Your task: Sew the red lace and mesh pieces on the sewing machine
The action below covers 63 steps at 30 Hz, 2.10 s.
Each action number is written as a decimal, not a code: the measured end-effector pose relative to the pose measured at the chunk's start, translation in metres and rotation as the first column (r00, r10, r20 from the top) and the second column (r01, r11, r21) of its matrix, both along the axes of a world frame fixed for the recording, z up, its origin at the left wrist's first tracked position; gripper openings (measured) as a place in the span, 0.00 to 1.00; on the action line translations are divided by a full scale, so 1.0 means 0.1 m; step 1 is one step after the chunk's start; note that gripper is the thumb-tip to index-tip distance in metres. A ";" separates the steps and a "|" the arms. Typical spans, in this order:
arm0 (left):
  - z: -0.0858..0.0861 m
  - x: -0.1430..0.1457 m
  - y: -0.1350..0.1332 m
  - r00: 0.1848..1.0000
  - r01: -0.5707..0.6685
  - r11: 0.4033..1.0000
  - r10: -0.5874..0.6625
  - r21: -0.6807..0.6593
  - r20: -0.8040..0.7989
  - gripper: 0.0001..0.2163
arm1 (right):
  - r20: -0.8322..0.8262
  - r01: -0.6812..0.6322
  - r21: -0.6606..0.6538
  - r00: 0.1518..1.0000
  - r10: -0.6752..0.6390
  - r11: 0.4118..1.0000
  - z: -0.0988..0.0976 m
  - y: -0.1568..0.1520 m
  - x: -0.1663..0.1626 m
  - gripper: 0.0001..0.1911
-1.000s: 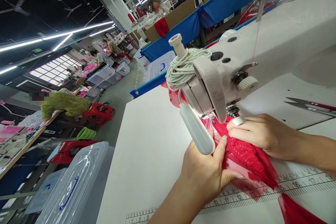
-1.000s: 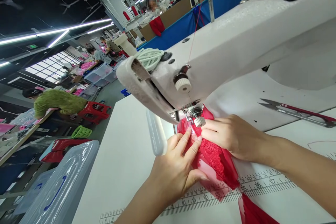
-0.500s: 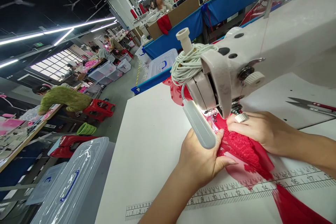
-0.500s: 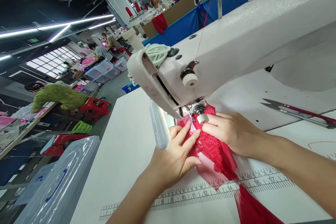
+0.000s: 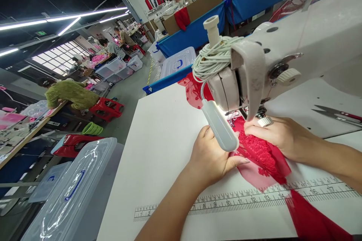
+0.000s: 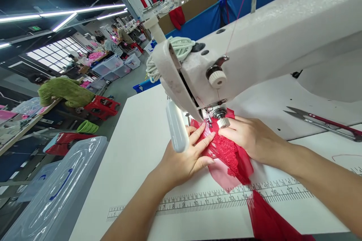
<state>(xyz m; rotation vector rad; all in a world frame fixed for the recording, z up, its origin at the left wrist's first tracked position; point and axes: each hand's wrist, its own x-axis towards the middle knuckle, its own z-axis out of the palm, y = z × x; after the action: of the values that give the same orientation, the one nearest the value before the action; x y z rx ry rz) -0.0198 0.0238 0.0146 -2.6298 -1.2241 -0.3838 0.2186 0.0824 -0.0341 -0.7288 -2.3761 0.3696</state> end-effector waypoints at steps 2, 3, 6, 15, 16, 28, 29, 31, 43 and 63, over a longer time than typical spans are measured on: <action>0.00 -0.01 0.01 1.000 0.007 1.000 -0.007 0.007 0.020 0.31 | 0.006 -0.004 -0.022 1.000 0.004 1.000 -0.02 0.02 0.01 0.15; -0.01 -0.01 0.01 1.000 0.007 1.000 -0.007 0.008 0.027 0.31 | 0.009 -0.002 -0.036 1.000 0.002 0.999 -0.02 0.02 0.01 0.16; -0.01 -0.03 0.02 0.999 0.004 1.000 -0.004 -0.002 0.034 0.30 | 0.011 -0.011 -0.062 1.000 0.011 0.998 0.01 0.03 0.00 0.17; -0.04 0.05 -0.02 0.965 0.235 0.972 -0.233 -0.004 0.118 0.30 | 0.033 -0.061 0.077 0.998 0.058 0.995 0.16 -0.03 -0.02 0.11; -0.05 0.07 -0.04 0.968 0.223 0.975 -0.219 -0.012 0.123 0.28 | 0.021 -0.069 0.106 0.998 0.067 0.992 0.14 -0.03 -0.02 0.12; -0.04 0.18 -0.18 0.993 0.043 0.998 -0.038 -0.045 0.115 0.35 | 0.004 -0.042 0.266 0.999 0.043 0.963 0.08 -0.03 -0.02 0.18; -0.05 0.19 -0.19 0.993 0.043 0.998 -0.039 -0.037 0.111 0.36 | 0.007 -0.042 0.266 0.999 0.041 0.963 0.09 -0.03 -0.02 0.18; -0.08 0.19 -0.21 0.993 0.035 0.999 -0.032 -0.025 0.110 0.37 | 0.002 -0.037 0.248 0.999 0.038 0.968 0.08 -0.04 -0.02 0.17; -0.11 0.21 -0.29 0.996 -0.005 0.995 -0.004 0.103 0.087 0.30 | -0.023 -0.054 0.156 0.998 0.058 0.986 0.10 -0.02 -0.04 0.16; -0.08 0.09 0.11 0.881 0.162 0.955 -0.027 -0.248 0.473 0.19 | -0.294 -0.127 -0.365 0.956 0.016 0.922 0.12 -0.05 -0.08 0.23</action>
<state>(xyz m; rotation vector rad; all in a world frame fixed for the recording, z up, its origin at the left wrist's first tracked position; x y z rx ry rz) -0.0105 0.0353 0.0063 -2.9547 -1.3692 -0.9784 0.2102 0.0769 -0.0222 -0.7029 -2.0788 0.9249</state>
